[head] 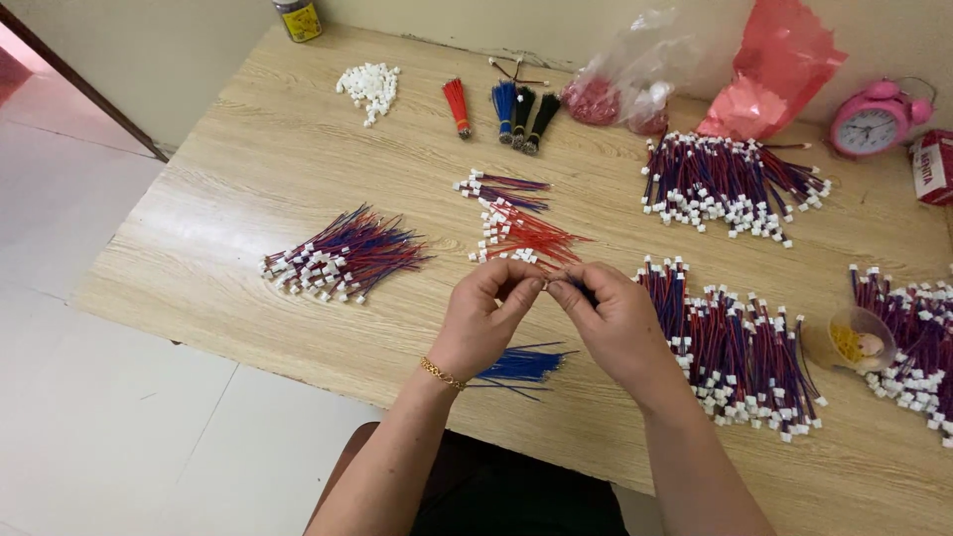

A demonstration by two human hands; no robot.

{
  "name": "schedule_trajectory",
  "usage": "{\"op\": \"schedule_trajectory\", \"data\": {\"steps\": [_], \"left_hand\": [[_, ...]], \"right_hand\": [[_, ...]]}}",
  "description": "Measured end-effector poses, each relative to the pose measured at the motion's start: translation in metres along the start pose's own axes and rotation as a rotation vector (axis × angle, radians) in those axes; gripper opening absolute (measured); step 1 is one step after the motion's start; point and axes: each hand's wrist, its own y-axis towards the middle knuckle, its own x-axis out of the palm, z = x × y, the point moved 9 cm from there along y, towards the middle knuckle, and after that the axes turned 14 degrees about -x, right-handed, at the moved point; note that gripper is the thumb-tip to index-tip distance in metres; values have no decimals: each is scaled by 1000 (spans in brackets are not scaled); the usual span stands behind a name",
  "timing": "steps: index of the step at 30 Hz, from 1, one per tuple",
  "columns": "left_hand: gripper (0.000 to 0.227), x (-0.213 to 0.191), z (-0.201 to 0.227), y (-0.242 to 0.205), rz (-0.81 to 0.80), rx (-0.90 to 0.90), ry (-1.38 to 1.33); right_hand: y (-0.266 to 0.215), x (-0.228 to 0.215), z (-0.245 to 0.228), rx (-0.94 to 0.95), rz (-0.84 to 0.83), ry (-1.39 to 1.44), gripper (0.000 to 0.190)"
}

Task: Sorting and organizing small wire bundles and individual wires on a table

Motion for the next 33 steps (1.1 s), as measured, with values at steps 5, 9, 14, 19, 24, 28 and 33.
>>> {"op": "schedule_trajectory", "data": {"steps": [5, 9, 14, 19, 24, 28, 33], "left_hand": [[10, 2, -13, 1, -34, -27, -96], [9, 2, -6, -1, -9, -27, -125], [8, 3, -8, 1, -18, -18, -112], [9, 4, -22, 1, -26, -25, -200], [11, 4, -19, 0, -54, -55, -267], [14, 5, -33, 3, -75, -95, -338], [18, 5, -40, 4, -99, -133, -451]], "right_hand": [[-8, 4, 22, 143, 58, 174, 14], [-5, 4, 16, 155, 24, 144, 14], [-5, 9, 20, 162, 10, 168, 13], [-9, 11, 26, 189, 80, 284, 16], [1, 11, 6, 143, 34, 265, 10], [-2, 8, 13, 123, 43, 234, 9], [3, 0, -3, 36, -22, -57, 11]]}}
